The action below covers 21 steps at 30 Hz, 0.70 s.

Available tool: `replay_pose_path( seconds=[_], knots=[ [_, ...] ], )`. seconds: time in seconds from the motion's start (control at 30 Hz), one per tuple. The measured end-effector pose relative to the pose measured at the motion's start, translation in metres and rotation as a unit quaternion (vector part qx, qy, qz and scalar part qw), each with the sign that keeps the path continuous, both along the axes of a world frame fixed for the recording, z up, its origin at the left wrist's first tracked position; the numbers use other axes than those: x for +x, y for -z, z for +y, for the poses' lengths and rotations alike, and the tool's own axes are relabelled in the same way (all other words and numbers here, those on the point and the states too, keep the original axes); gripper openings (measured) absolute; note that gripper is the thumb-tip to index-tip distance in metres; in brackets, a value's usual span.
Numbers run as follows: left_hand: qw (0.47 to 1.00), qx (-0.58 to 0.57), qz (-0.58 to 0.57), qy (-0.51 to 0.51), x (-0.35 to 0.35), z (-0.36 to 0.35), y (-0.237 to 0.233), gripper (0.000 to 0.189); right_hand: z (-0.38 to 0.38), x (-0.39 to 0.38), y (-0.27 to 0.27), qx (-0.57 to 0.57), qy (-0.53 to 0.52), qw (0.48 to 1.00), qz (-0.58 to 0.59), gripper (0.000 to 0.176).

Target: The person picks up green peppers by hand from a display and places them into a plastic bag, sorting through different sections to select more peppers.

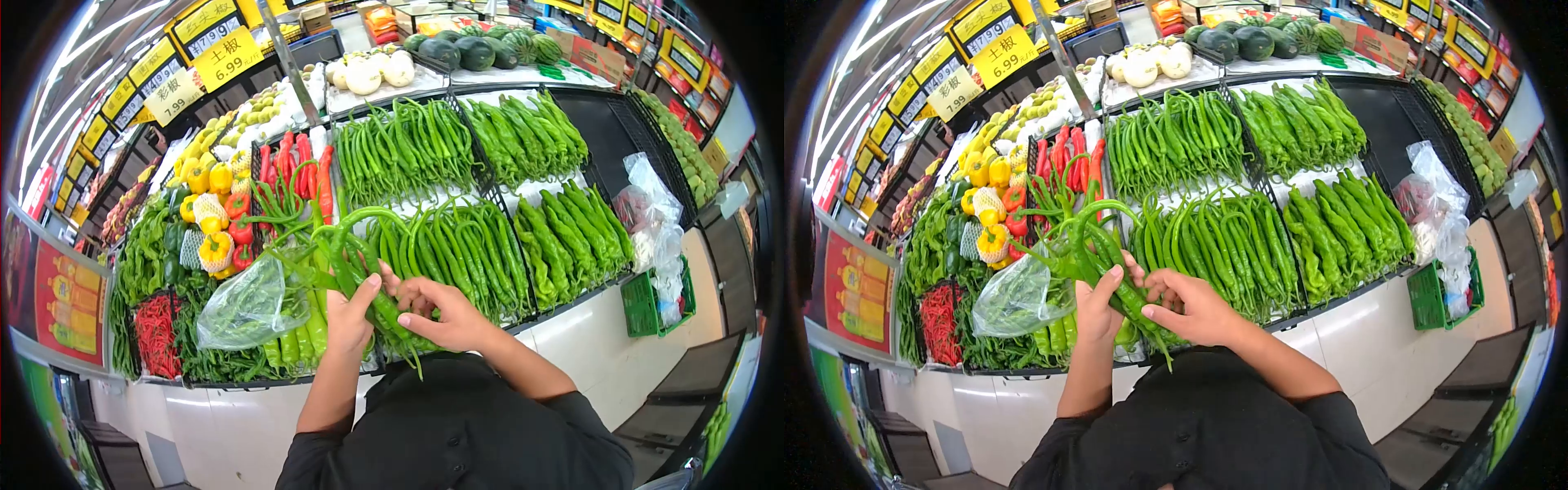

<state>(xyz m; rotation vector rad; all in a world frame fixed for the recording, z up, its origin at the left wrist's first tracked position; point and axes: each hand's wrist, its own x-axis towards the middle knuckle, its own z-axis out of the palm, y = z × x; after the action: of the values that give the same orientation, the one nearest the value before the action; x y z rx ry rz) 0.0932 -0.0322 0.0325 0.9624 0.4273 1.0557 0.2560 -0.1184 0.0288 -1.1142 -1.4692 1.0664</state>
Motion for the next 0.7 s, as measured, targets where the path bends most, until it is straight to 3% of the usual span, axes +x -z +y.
replay_pose_path(
  seconds=[0.13, 0.37, 0.57, 0.7],
  knots=[
    [0.997, -0.042, 0.013, -0.061, 0.014, -0.012, 0.007, 0.037, -0.002, 0.013, 0.016, -0.002, -0.006, 0.999, -0.039, 0.034],
    [0.99, -0.071, 0.0, -0.125, 0.015, -0.016, 0.015, 0.037, -0.003, 0.021, 0.022, -0.043, -0.121, 0.991, -0.031, 0.044],
    [0.987, -0.063, -0.004, -0.145, 0.008, -0.027, 0.016, 0.035, 0.006, 0.024, 0.053, -0.041, -0.197, 0.972, 0.122, 0.046],
    [0.989, -0.073, -0.015, -0.128, 0.0, -0.034, 0.019, 0.04, 0.016, 0.027, 0.055, -0.125, -0.271, 0.939, 0.174, 0.041]
  ],
)
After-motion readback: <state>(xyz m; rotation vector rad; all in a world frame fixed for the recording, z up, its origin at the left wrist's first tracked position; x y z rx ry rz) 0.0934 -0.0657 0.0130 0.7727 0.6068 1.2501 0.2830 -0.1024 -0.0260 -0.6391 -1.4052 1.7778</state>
